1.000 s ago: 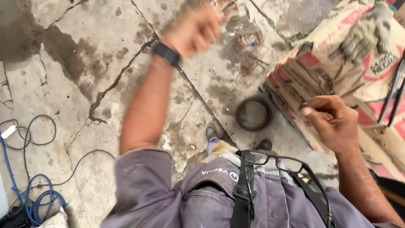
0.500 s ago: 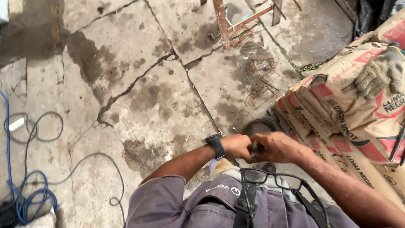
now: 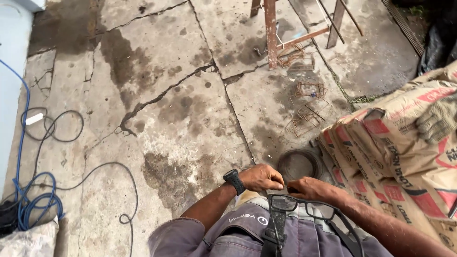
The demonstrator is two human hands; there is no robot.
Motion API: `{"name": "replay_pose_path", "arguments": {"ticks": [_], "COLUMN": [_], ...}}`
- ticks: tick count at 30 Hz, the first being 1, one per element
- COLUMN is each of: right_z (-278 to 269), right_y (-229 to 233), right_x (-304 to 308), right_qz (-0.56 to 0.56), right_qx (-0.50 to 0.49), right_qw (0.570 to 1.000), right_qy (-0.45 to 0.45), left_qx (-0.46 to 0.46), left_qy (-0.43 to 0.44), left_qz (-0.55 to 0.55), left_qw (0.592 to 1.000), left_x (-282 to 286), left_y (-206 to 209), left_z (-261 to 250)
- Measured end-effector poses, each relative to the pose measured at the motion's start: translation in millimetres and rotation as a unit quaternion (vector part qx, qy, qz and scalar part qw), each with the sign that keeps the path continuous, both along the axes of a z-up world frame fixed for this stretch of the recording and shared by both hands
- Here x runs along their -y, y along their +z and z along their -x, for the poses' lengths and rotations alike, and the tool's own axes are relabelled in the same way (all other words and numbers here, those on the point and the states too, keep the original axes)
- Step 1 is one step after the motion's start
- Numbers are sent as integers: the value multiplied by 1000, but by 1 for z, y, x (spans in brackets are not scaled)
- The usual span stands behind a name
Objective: The person walks across a concrete floor carrying a bundle of wire and pliers, then bends down to tie a metal rebar grid using wire and pliers. The person manipulates the wire around the rebar intersections and twists it to secure the structure.
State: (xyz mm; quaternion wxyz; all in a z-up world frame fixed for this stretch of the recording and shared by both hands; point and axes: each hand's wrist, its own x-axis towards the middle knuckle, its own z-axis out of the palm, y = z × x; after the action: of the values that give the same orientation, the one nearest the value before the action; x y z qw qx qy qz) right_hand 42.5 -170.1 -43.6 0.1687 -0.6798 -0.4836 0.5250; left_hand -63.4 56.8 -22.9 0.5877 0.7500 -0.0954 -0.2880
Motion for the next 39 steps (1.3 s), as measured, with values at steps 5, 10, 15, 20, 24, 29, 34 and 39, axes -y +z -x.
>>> {"name": "replay_pose_path", "arguments": {"ticks": [5,10,15,20,24,29,34,39], "right_z": [-9,-15,-26,-30,-27,-51,-57,-63], "right_y": [-42,-38,16,56,73,58,65,55], "right_x": [13,4,-10,-35,-73,-86,-90,-85], "right_qz": [-17,-46,-49,-232,-300,-316,-309,-280], "right_qx": [-95,-49,-94,-151,-212,-364,-413,-387], "right_qw": [995,996,974,865,752,659,611,578], "right_qy": [-33,-66,-202,-419,-548,-577,-601,-662], "left_qx": [13,21,11,-92,-171,-169,-42,14], "left_qy": [84,125,201,331,354,264,339,338], "left_qz": [-67,-61,11,226,309,347,288,81], "left_qw": [994,990,980,912,866,884,895,938], "left_x": [-6,-21,-38,-22,-7,26,64,68], "left_y": [3,14,10,10,26,16,-30,-45], "left_z": [-3,5,13,13,2,-9,-19,-18]}}
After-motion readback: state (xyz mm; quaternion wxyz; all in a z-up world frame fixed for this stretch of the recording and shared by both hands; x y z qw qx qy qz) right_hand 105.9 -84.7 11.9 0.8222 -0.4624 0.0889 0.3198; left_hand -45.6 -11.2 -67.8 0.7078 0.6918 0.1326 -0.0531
